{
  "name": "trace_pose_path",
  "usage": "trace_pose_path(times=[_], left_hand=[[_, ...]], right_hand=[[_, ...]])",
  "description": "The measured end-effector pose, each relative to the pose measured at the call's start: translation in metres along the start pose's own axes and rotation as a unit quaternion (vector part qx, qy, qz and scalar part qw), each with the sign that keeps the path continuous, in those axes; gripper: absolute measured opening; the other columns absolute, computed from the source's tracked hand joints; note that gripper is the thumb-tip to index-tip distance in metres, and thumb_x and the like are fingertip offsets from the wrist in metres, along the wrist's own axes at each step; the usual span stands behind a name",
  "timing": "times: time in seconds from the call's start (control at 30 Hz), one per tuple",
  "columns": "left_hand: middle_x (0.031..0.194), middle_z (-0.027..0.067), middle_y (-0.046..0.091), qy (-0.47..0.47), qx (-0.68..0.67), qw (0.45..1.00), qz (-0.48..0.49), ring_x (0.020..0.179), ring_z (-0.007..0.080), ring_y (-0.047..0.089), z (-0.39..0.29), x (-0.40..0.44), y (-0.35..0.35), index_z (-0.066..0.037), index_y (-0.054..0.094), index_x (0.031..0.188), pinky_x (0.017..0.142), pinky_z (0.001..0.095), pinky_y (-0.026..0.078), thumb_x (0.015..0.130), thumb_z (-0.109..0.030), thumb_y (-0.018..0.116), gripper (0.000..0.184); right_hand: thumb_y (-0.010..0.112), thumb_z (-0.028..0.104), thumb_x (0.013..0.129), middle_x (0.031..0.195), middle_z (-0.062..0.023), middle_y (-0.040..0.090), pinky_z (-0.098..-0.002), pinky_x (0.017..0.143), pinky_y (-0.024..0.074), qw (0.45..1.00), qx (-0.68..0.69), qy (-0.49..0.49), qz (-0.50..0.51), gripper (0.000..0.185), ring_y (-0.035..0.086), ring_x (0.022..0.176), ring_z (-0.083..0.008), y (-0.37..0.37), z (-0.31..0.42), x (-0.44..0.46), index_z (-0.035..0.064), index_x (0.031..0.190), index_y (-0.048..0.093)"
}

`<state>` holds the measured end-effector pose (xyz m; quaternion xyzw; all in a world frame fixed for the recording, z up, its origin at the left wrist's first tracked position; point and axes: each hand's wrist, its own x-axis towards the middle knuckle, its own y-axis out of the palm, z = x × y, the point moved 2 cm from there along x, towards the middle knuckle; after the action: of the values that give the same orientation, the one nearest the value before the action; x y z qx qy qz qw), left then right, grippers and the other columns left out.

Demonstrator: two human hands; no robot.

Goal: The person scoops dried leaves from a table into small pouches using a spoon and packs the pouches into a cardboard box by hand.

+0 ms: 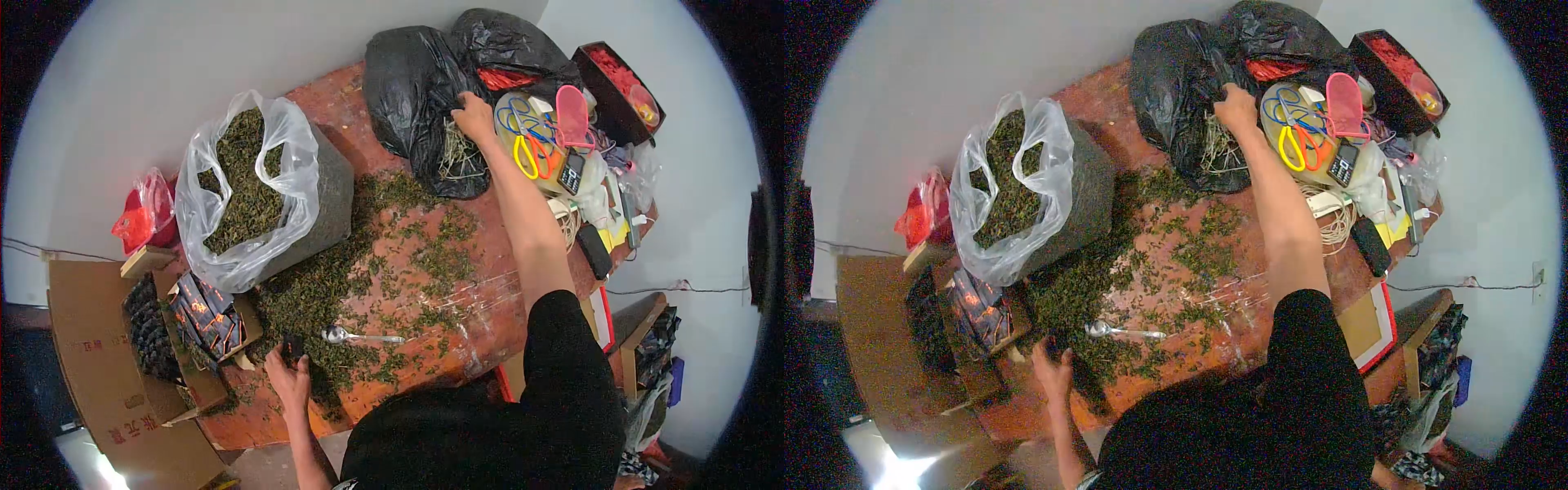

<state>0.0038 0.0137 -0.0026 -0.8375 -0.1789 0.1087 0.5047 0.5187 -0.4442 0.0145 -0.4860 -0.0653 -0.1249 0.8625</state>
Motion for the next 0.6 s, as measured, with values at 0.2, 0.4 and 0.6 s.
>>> trace_pose_path(times=[0.2, 0.4, 0.6], left_hand=[[0.114, 0.0206, 0.055, 0.002, 0.011, 1.000, 0.000, 0.107, 0.0422, 0.052, 0.002, 0.002, 0.004, 0.001, 0.053, 0.125, 0.094, 0.0514, 0.042, 0.078, -0.015, 0.078, 0.055], [0.116, 0.0212, 0.054, 0.012, 0.011, 1.000, -0.004, 0.108, 0.0430, 0.051, 0.000, 0.000, 0.002, 0.001, 0.053, 0.125, 0.095, 0.0523, 0.042, 0.079, -0.016, 0.077, 0.055], [0.115, 0.0214, 0.056, 0.013, 0.000, 1.000, -0.011, 0.109, 0.0432, 0.052, 0.000, -0.001, 0.002, 0.001, 0.054, 0.124, 0.095, 0.0517, 0.042, 0.079, -0.017, 0.076, 0.054]], right_hand=[[0.075, 0.030, 0.078, 0.122, -0.0261, 0.067, -0.0508, 0.099, 0.0507, 1.000, 0.013, 0.005, 0.023, 0.057, 0.063, 0.116, -0.0433, -0.001, -0.011, 0.003, 0.0077, 0.129, 0.065], [0.079, 0.036, 0.078, 0.119, -0.0240, 0.070, -0.0463, 0.100, 0.0494, 0.999, -0.025, -0.013, 0.040, 0.064, 0.065, 0.114, -0.0413, 0.002, -0.005, -0.005, 0.0051, 0.131, 0.063], [0.081, 0.038, 0.076, 0.125, -0.0238, 0.067, -0.0458, 0.101, 0.0494, 1.000, 0.024, -0.010, 0.005, 0.070, 0.063, 0.117, -0.0395, -0.006, -0.019, -0.002, 0.0059, 0.135, 0.061]])
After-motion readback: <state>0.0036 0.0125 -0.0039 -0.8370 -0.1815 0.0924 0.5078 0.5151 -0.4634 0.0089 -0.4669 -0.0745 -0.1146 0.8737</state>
